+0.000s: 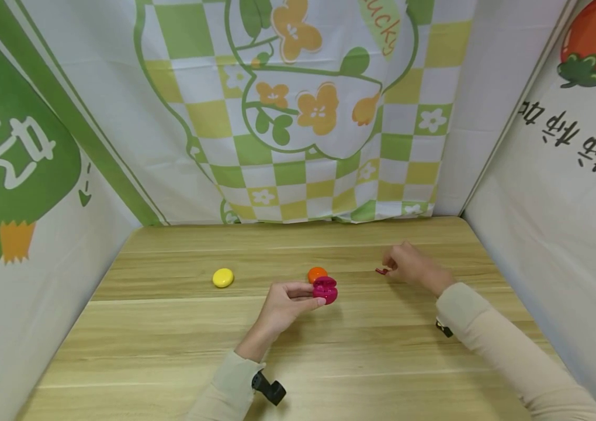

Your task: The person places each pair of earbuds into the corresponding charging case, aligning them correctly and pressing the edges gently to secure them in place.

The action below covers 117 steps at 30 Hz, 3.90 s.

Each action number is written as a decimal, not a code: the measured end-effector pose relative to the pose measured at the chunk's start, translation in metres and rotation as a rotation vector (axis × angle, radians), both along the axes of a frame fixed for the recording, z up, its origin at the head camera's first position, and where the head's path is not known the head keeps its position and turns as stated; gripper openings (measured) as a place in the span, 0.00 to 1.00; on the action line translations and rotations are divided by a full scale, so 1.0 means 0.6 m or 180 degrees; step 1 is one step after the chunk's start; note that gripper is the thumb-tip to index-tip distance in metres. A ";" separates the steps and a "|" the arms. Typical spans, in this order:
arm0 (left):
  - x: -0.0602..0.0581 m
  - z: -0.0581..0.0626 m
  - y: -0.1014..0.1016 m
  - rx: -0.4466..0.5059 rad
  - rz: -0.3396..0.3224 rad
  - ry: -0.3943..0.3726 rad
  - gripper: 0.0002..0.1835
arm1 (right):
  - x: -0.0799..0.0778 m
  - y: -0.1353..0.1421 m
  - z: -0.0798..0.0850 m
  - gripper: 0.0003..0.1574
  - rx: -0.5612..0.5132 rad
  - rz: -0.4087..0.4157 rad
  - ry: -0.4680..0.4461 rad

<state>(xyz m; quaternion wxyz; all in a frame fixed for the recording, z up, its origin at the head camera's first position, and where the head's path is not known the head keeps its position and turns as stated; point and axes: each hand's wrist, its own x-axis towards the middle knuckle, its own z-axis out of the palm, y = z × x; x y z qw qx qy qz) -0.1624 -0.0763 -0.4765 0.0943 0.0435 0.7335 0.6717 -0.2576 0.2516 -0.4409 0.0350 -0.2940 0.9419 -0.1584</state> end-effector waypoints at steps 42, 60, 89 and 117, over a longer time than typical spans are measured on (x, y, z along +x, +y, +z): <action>0.001 0.005 0.002 -0.0027 -0.0003 -0.0008 0.18 | -0.022 0.004 -0.032 0.07 0.0057 0.0227 0.0172; 0.005 0.008 0.004 -0.0043 -0.0038 0.0018 0.18 | -0.023 -0.006 0.085 0.02 0.0193 0.0655 -0.0211; 0.004 0.014 0.015 -0.0035 -0.0072 0.0033 0.18 | 0.028 -0.121 0.219 0.08 0.0853 0.1169 -0.0935; 0.004 0.020 0.013 0.0018 -0.0197 0.0089 0.16 | 0.054 -0.204 0.212 0.07 0.1283 0.1119 -0.1178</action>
